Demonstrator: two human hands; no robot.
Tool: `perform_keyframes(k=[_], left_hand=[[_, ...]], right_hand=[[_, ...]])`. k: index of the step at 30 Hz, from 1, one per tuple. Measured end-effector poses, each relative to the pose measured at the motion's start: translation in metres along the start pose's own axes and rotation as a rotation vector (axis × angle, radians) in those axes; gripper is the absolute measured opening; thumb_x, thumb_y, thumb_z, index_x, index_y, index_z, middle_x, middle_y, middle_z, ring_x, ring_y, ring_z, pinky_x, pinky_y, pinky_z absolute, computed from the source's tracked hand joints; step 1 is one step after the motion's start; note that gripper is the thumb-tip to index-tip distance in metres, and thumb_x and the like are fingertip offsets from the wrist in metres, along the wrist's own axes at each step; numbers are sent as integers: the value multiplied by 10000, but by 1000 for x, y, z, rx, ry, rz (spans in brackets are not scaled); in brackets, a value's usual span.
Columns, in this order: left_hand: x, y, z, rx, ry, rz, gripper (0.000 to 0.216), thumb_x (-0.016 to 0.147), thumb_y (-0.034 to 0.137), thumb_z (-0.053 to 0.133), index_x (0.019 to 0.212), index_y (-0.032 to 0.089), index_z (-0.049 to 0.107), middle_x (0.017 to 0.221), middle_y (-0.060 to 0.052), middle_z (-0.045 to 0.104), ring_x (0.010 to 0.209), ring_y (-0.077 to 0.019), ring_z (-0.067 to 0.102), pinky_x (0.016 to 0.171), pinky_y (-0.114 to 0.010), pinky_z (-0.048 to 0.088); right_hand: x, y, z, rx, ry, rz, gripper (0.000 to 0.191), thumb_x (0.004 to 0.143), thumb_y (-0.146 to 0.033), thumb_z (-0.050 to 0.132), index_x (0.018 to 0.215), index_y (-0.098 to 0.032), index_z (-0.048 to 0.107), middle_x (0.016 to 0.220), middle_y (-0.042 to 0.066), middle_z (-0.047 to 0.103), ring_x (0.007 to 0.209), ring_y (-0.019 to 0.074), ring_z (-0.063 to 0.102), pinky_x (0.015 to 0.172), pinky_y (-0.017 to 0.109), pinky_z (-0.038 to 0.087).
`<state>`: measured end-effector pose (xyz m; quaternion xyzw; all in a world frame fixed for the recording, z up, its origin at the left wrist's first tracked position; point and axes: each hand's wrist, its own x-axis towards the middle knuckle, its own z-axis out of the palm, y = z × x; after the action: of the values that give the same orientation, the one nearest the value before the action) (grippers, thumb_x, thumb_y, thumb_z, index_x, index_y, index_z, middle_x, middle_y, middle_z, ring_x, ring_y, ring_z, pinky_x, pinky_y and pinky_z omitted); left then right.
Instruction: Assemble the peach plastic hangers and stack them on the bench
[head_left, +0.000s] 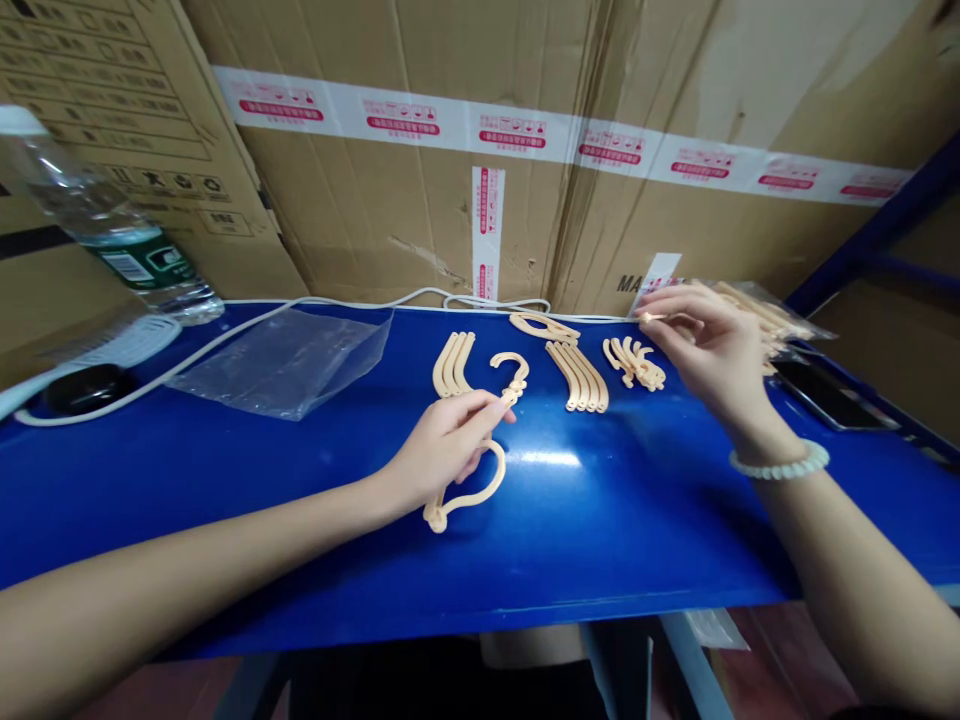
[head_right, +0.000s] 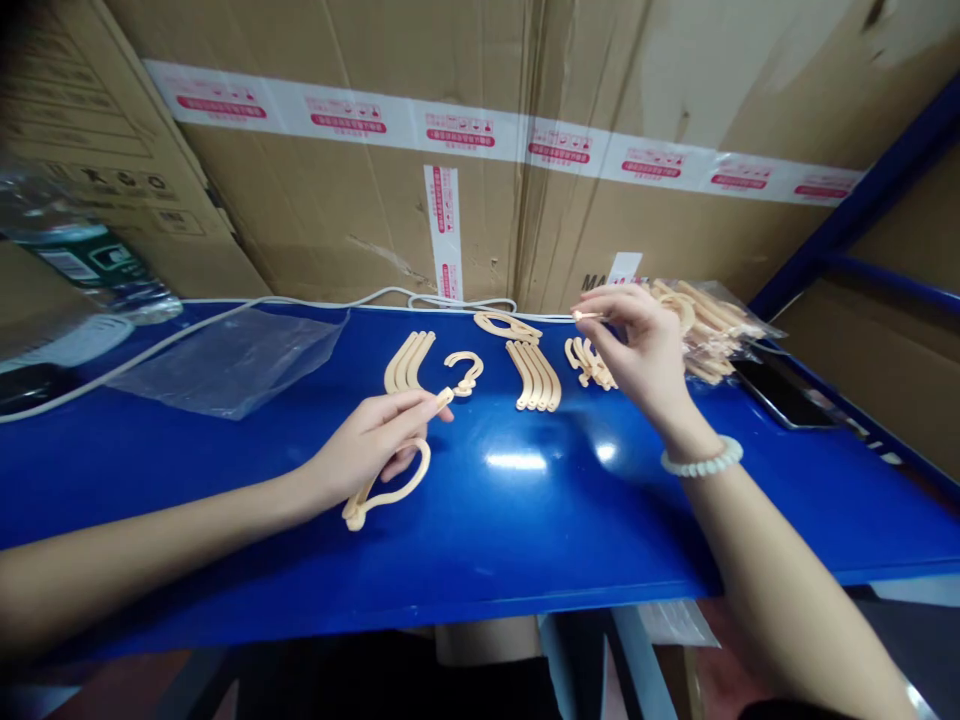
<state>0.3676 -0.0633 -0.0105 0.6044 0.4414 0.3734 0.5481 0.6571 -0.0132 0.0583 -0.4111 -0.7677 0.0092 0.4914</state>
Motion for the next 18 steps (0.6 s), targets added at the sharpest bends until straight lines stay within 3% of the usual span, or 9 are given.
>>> perform_keyframes(k=[3, 7, 18], left_hand=[[1, -2, 0, -123, -5, -6, 336, 919, 493, 591, 952, 161, 637, 484, 84, 415, 359, -84, 423, 397, -192, 305], [-1, -1, -1, -208, 43, 22, 329, 885, 474, 621, 960, 154, 638, 520, 51, 508, 402, -102, 496, 443, -209, 381], [-1, -4, 2, -350, 176, 65, 343, 853, 482, 657, 954, 156, 617, 530, 33, 561, 461, -125, 545, 496, -230, 438]], right_hand=[[2, 30, -5, -254, -132, -84, 145, 908, -240, 652, 838, -215, 777, 912, 92, 755, 842, 265, 709, 781, 423, 581], [-3, 54, 0, -362, -298, -129, 228, 879, -147, 584, 848, -188, 806, 941, 100, 775, 833, 254, 733, 785, 387, 600], [-6, 74, -2, -583, -658, -216, 397, 704, 39, 483, 850, -154, 798, 945, 97, 792, 885, 247, 746, 821, 323, 593]])
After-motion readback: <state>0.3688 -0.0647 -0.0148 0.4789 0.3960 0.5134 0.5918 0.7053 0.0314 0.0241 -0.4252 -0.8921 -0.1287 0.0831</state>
